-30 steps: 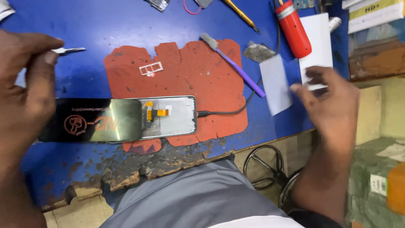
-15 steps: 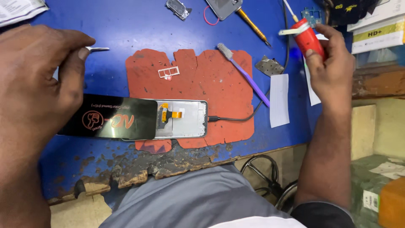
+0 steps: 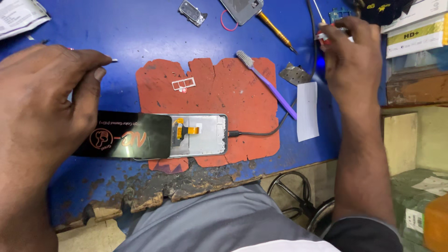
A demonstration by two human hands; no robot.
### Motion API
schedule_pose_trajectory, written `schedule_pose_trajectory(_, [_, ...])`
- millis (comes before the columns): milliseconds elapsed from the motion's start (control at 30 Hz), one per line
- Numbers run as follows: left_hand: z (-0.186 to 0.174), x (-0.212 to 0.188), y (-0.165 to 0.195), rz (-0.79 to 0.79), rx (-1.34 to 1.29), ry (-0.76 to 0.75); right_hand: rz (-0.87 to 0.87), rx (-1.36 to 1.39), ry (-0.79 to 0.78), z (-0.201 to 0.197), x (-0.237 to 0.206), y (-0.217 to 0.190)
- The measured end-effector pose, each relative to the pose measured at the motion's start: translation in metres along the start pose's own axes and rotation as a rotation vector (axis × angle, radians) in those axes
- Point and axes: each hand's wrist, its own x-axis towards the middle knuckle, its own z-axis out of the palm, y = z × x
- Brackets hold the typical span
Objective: The person cleans a small electronic component with a toothbrush, then handles a smartphone screen assembly. They use a hot air gun to heat the screen edges and a metal tool to pry and separate the screen from the frame.
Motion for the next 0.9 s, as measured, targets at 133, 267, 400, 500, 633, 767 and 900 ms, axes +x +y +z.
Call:
schedule_pose_trajectory(133, [-0.007, 0.008, 0.008, 0.005, 0.014, 0.015, -0.006, -0.079, -0.047, 0.017, 0.007, 0.006])
schedule_pose_trajectory(267, [-0.018, 0.011, 0.011, -0.016, 0.022, 0.015, 0.028, 0.081, 0.051, 0.023, 0.009, 0.016])
schedule_pose_trajectory(400, [-0.013, 0.013, 0.012, 0.051, -0.013, 0.056, 0.296, 0.491, 0.202, 0.011, 0.011, 0.011])
schedule_pose_trajectory(500, [-0.007, 0.011, 0.014, 0.068, -0.060, 0.007, 0.541, 0.885, 0.253, -0.001, 0.007, -0.007])
schedule_pose_trajectory(633, [0.008, 0.008, 0.032, 0.141, -0.204, -0.052, 0.549, 1.116, 0.198, -0.016, -0.010, -0.053])
schedule_pose_trajectory(767, [0.021, 0.004, 0.060, 0.256, -0.356, -0.101, 0.424, 1.361, 0.158, -0.024, -0.033, -0.117])
schedule_pose_trajectory(900, [0.027, 0.001, 0.078, 0.372, -0.475, -0.089, 0.279, 1.497, 0.051, -0.028, -0.042, -0.162])
